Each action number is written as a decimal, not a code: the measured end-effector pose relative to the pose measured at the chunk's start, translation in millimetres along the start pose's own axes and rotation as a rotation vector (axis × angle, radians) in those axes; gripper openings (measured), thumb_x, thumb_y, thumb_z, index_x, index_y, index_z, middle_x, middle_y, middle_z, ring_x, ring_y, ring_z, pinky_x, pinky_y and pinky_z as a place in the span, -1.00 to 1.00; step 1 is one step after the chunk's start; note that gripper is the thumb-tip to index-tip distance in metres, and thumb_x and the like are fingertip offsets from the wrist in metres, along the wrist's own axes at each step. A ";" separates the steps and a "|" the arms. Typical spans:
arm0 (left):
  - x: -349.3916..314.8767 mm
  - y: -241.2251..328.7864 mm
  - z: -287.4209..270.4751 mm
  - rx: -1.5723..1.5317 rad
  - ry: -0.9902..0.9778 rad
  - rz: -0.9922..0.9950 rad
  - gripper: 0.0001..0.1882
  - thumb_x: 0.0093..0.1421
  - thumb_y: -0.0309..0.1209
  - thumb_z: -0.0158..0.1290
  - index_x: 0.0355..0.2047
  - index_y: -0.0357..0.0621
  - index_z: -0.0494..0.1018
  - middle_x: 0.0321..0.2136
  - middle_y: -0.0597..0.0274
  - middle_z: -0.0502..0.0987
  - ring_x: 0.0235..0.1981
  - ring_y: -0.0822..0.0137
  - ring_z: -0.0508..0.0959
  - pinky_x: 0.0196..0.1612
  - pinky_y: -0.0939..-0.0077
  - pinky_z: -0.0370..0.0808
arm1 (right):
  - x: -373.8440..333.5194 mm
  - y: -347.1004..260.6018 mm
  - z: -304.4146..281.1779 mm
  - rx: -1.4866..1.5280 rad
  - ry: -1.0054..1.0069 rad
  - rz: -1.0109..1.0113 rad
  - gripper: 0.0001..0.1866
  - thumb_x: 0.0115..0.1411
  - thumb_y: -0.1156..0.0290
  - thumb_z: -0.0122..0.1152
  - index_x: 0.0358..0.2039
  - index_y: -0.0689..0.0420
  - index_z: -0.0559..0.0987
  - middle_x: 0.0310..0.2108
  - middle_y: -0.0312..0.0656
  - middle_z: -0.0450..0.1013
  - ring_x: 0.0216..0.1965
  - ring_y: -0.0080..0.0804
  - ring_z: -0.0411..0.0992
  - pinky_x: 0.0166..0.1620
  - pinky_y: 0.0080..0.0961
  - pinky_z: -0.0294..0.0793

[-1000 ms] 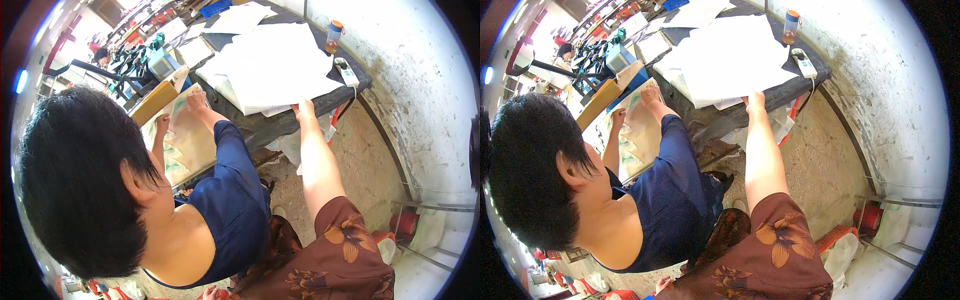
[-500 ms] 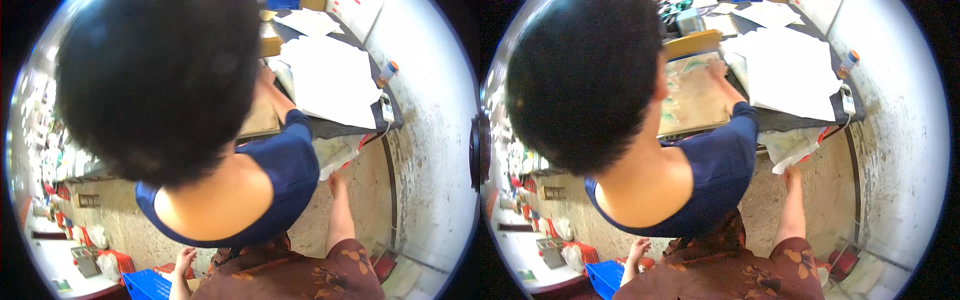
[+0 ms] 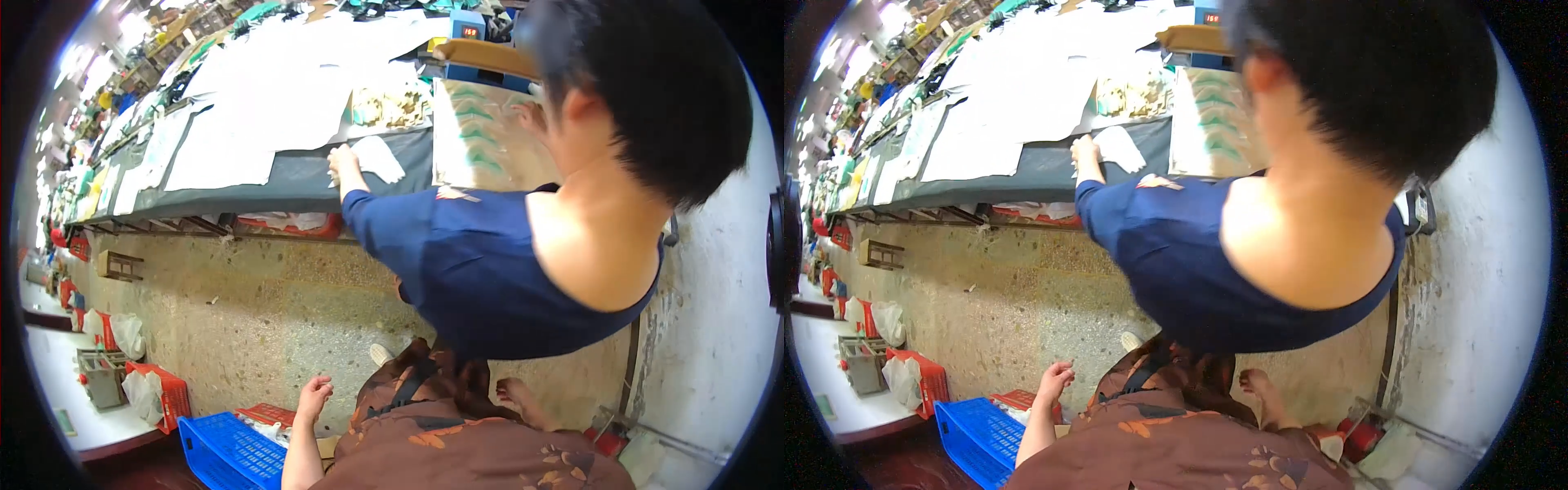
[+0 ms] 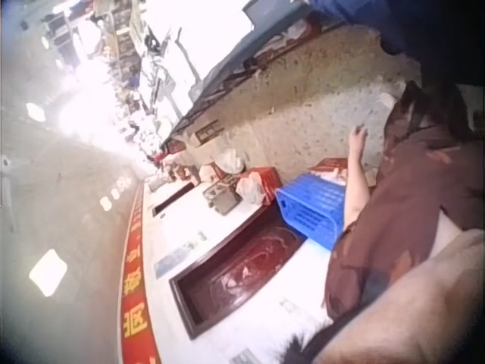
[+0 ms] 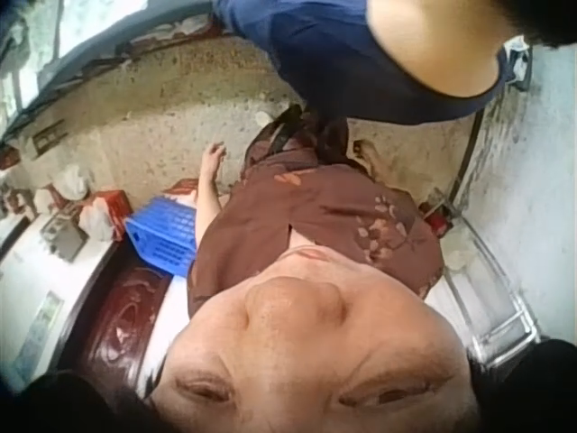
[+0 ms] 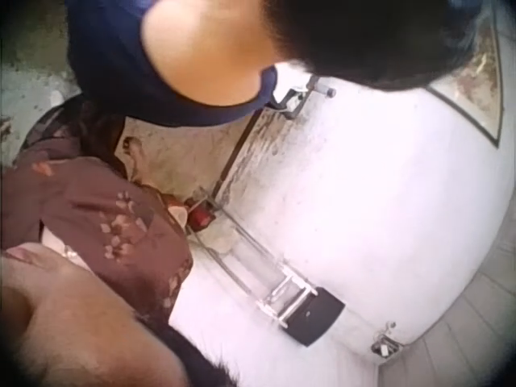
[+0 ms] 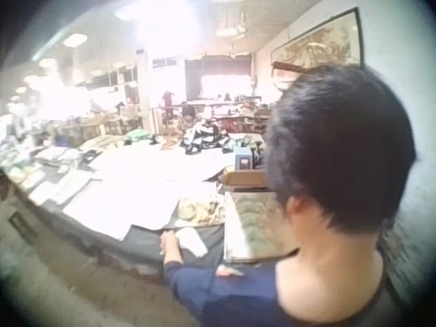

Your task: Peeling green chevron decals from white backing sheets in a shoe manufacturing facility.

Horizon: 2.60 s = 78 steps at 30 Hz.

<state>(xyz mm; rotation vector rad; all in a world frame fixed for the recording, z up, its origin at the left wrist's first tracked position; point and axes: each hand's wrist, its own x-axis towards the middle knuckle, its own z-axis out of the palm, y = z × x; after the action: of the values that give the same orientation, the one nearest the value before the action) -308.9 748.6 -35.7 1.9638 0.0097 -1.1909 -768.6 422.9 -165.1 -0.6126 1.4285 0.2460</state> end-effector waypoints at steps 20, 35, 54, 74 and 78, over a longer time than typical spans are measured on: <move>36.6 -173.6 -262.0 -0.457 0.119 -0.237 -0.78 0.20 -0.55 0.01 -0.14 -0.28 0.37 -0.43 0.16 0.52 -0.43 0.35 0.54 -0.32 0.48 0.52 | 28.4 -86.1 302.7 -0.538 -0.026 -0.084 -0.78 0.10 0.41 0.15 -0.21 0.05 0.60 -0.51 -0.32 0.47 -0.53 -0.52 0.43 -0.52 -0.50 0.41; 158.9 57.0 -411.6 -0.415 0.173 -0.150 -0.80 0.20 -0.57 0.01 -0.15 -0.21 0.36 -0.40 0.12 0.53 -0.49 0.37 0.51 -0.44 0.52 0.50 | 33.6 -166.9 494.7 -0.591 0.056 -0.128 -0.95 0.13 0.46 0.17 -0.42 0.13 0.49 -0.48 -0.19 0.41 -0.43 -0.35 0.31 -0.35 -0.24 0.33; 327.3 199.3 -578.7 0.034 0.014 -0.164 -0.84 0.26 -0.49 -0.02 -0.14 -0.11 0.38 -0.49 0.26 0.48 -0.58 0.39 0.48 -0.57 0.54 0.43 | 12.6 -151.3 664.0 -0.072 0.178 -0.125 -0.87 0.15 0.51 0.07 -0.33 0.11 0.58 -0.49 -0.22 0.47 -0.44 -0.39 0.46 -0.44 -0.34 0.46; 341.1 320.8 -476.6 0.287 -0.069 -0.184 -0.84 0.23 -0.47 0.01 -0.16 -0.09 0.44 -0.41 0.33 0.53 -0.43 0.42 0.54 -0.39 0.59 0.46 | 18.0 -206.4 640.5 -0.055 0.044 -0.057 -0.80 0.25 0.24 0.06 -0.30 0.08 0.55 -0.50 -0.26 0.45 -0.57 -0.47 0.34 -0.50 -0.46 0.37; 346.9 325.5 -472.6 0.277 -0.032 -0.195 -0.84 0.22 -0.47 0.02 -0.17 -0.11 0.44 -0.41 0.32 0.53 -0.45 0.42 0.53 -0.39 0.59 0.47 | 18.8 -228.5 642.5 0.041 0.063 -0.021 -0.84 0.27 0.35 -0.02 -0.32 0.09 0.52 -0.53 -0.26 0.43 -0.57 -0.46 0.36 -0.51 -0.46 0.36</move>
<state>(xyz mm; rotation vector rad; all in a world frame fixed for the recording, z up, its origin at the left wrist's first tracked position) 358.2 704.1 16.6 2.2240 0.0208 -1.4126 -105.0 572.5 -113.0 -0.6058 1.4833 0.1813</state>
